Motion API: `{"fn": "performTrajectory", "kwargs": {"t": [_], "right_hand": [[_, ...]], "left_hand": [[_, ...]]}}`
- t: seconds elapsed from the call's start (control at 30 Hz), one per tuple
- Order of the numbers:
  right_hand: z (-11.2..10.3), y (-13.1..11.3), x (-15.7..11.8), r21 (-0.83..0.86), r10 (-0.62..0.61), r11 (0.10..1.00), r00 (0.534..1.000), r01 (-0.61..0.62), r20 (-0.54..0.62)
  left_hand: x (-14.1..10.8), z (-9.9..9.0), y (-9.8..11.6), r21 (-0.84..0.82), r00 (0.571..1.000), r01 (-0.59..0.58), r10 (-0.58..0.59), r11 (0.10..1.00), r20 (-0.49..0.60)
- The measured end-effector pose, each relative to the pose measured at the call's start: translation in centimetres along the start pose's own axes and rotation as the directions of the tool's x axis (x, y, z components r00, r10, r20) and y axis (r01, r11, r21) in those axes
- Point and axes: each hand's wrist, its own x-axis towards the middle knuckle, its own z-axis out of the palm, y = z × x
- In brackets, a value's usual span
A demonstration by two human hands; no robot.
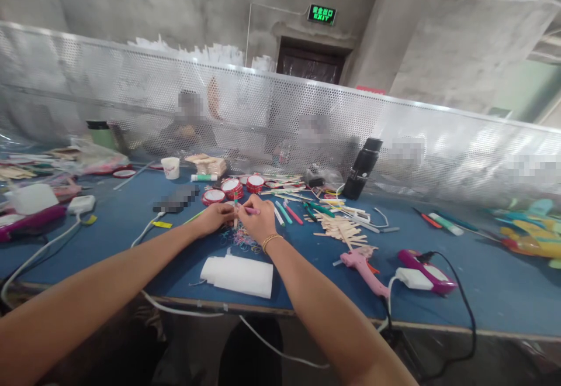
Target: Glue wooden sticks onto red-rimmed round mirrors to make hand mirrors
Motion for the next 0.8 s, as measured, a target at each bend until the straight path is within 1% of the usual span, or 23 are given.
{"fn": "performTrajectory", "kwargs": {"t": [0.13,0.27,0.37,0.53,0.7,0.8], "right_hand": [[-0.11,0.24,0.00,0.006,-0.004,1.000,0.999,0.004,-0.041],[0.06,0.06,-0.13,0.044,-0.012,0.999,1.000,0.012,-0.003],[0.04,-0.05,-0.13,0.029,-0.008,1.000,1.000,0.007,0.005],[-0.18,0.26,-0.02,0.015,0.004,1.000,0.998,-0.003,-0.057],[0.26,0.34,-0.07,0.051,-0.024,0.998,1.000,0.024,0.000],[0.50,0.36,-0.10,0.051,-0.031,0.998,0.999,0.030,0.009]], "left_hand": [[0.03,-0.03,-0.12,-0.004,1.000,0.007,-0.007,1.000,0.023],[-0.01,-0.01,-0.12,-0.005,1.000,0.008,-0.008,1.000,0.017],[-0.02,-0.03,0.00,0.012,1.000,0.009,-0.010,1.000,0.009],[-0.02,-0.07,0.17,0.020,1.000,0.001,-0.002,1.000,0.026],[-0.04,-0.02,0.05,0.000,1.000,-0.001,0.001,1.000,0.017],[-0.01,0.00,-0.07,-0.005,1.000,-0.008,0.008,1.000,0.015]]}}
